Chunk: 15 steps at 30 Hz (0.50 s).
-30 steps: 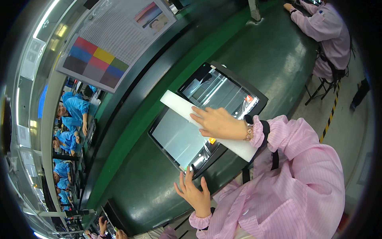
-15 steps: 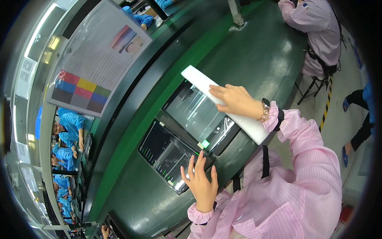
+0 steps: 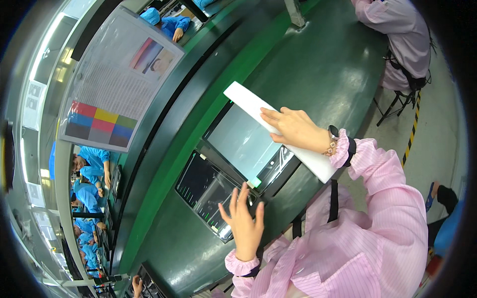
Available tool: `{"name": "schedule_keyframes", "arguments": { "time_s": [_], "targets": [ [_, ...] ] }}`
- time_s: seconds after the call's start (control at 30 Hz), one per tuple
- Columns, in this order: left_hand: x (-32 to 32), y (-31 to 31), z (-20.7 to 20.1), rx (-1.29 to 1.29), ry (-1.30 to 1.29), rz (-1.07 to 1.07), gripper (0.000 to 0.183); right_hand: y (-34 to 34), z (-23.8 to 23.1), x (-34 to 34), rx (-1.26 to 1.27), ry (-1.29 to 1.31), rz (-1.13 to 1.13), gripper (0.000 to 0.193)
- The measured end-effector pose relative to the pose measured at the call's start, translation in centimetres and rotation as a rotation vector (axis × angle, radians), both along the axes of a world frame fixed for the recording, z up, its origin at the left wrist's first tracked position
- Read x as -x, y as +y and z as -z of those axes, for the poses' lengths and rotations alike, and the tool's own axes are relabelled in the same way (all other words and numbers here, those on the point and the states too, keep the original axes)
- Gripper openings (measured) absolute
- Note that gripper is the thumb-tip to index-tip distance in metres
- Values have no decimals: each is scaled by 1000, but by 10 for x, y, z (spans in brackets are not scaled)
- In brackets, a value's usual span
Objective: Test and inspect the screens and functionality of multiple tablet devices on an assembly line.
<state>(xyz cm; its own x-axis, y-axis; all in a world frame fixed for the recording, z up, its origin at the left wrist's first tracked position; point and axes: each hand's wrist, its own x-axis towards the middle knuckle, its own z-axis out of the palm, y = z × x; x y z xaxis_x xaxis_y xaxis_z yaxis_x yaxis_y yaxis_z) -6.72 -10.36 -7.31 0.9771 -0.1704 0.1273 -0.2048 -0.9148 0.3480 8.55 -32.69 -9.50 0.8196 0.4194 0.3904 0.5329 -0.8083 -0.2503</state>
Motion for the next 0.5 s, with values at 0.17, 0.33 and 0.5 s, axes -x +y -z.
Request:
{"name": "schedule_keyframes", "arguments": {
  "time_s": [0.17,0.33,0.5],
  "targets": [
    [0,59,-3,-4,-58,-210,48,-3,-4,2,-30,19,-9,52],
    [-1,125,7,-73,-123,-358,48,-1,-8,0,-4,78,-13,54],
    [-13,157,15,-143,-149,-353,48,-16,-5,-11,31,55,-14,56]
  ]
}}
